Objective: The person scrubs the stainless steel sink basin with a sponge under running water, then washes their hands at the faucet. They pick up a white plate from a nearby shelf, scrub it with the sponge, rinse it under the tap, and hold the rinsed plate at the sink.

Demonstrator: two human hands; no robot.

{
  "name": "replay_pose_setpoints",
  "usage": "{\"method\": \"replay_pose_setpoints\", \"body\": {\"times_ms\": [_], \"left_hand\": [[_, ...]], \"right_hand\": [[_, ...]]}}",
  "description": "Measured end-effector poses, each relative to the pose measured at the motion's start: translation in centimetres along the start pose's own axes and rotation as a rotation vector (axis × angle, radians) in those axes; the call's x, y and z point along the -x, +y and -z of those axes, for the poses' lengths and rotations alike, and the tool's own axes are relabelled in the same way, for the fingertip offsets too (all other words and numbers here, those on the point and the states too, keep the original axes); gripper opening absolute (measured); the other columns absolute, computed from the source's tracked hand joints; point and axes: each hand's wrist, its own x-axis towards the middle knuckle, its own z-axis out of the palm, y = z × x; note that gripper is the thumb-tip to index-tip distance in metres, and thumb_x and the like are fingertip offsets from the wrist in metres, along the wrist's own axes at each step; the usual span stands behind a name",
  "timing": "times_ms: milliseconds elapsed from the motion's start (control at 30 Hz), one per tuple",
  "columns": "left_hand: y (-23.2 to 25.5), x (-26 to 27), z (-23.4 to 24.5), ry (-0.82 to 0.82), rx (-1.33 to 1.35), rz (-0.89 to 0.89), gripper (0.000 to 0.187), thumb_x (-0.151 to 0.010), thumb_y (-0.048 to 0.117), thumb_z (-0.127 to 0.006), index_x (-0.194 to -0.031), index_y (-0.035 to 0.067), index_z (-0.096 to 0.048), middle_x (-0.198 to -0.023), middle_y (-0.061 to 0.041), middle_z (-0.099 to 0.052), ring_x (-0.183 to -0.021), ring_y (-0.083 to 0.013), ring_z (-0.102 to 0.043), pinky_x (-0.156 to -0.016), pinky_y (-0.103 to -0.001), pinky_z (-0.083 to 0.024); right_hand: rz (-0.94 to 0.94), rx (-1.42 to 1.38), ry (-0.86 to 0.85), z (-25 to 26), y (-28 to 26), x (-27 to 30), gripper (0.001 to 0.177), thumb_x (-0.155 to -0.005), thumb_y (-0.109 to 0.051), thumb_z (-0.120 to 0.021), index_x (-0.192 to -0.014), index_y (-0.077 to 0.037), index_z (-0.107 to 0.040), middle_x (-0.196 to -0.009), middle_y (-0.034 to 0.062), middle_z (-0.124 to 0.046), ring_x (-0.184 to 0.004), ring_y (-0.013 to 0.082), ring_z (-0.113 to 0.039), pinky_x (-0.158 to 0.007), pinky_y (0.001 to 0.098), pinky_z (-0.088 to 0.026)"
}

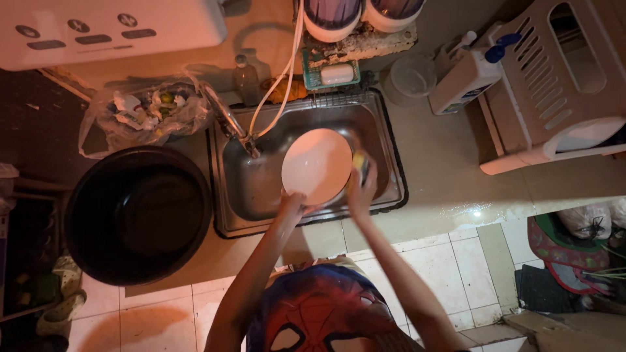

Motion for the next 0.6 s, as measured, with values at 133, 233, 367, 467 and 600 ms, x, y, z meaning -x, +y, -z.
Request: {"method": "replay_pose_setpoints", "body": {"times_ms": [133,233,367,467,600], "left_hand": [[-1.8,-1.8,2.9,-0.063,-0.061,0.087,0.053,-0.078,-0.010,-0.055,-0.131,-0.007,-0.048,-0.117,-0.024,-0.063,-0.103,-0.0407,-0.071,-0.077,-0.054,-0.064],[-2.6,-1.9,4.1,-0.170,-0.137,0.311,0.039,-0.091,0.004,-0.066,-0.125,-0.011,-0.056,-0.105,-0.025,-0.070,-0.094,-0.0374,-0.070,-0.071,-0.047,-0.061],[-2.8,-0.4,2.2,-0.351,-0.006,0.309,0.045,-0.101,0.009,-0.070,-0.135,-0.017,-0.056,-0.116,-0.018,-0.073,-0.103,-0.0258,-0.071,-0.083,-0.038,-0.062],[-1.6,1.3,0.0,-0.244,-0.012,0.210,0.044,-0.099,0.010,-0.069,-0.134,-0.013,-0.055,-0.116,-0.019,-0.070,-0.099,-0.0259,-0.070,-0.079,-0.038,-0.061],[0.0,3.1,-2.1,0.075,-0.130,0.002,0.046,-0.088,0.004,-0.065,-0.131,0.001,-0.052,-0.116,-0.018,-0.066,-0.095,-0.0255,-0.070,-0.075,-0.039,-0.061]], "right_hand": [[-0.113,-0.128,-0.301,1.5,0.9,-8.1,0.047,-0.101,-0.032,-0.059,-0.135,0.000,-0.059,-0.117,0.0116,-0.069,-0.107,0.0226,-0.065,-0.093,0.0343,-0.051],[-0.423,-0.512,-0.657,1.9,2.0,-12.0,0.043,-0.101,-0.031,-0.060,-0.132,-0.001,-0.063,-0.118,0.0109,-0.068,-0.108,0.0209,-0.066,-0.095,0.0349,-0.052],[-0.734,-0.757,-0.673,-0.4,5.2,-11.3,0.045,-0.101,-0.032,-0.059,-0.135,-0.002,-0.060,-0.125,0.0114,-0.066,-0.111,0.0223,-0.065,-0.096,0.0378,-0.053],[-0.737,-0.833,-0.676,-1.8,7.8,-6.9,0.047,-0.102,-0.032,-0.058,-0.138,-0.003,-0.057,-0.130,0.0119,-0.064,-0.114,0.0234,-0.065,-0.096,0.0400,-0.054],[-0.697,-0.834,-0.677,-1.5,8.9,-1.3,0.050,-0.102,-0.032,-0.058,-0.142,-0.003,-0.054,-0.136,0.0124,-0.062,-0.117,0.0249,-0.064,-0.097,0.0429,-0.055]]}}
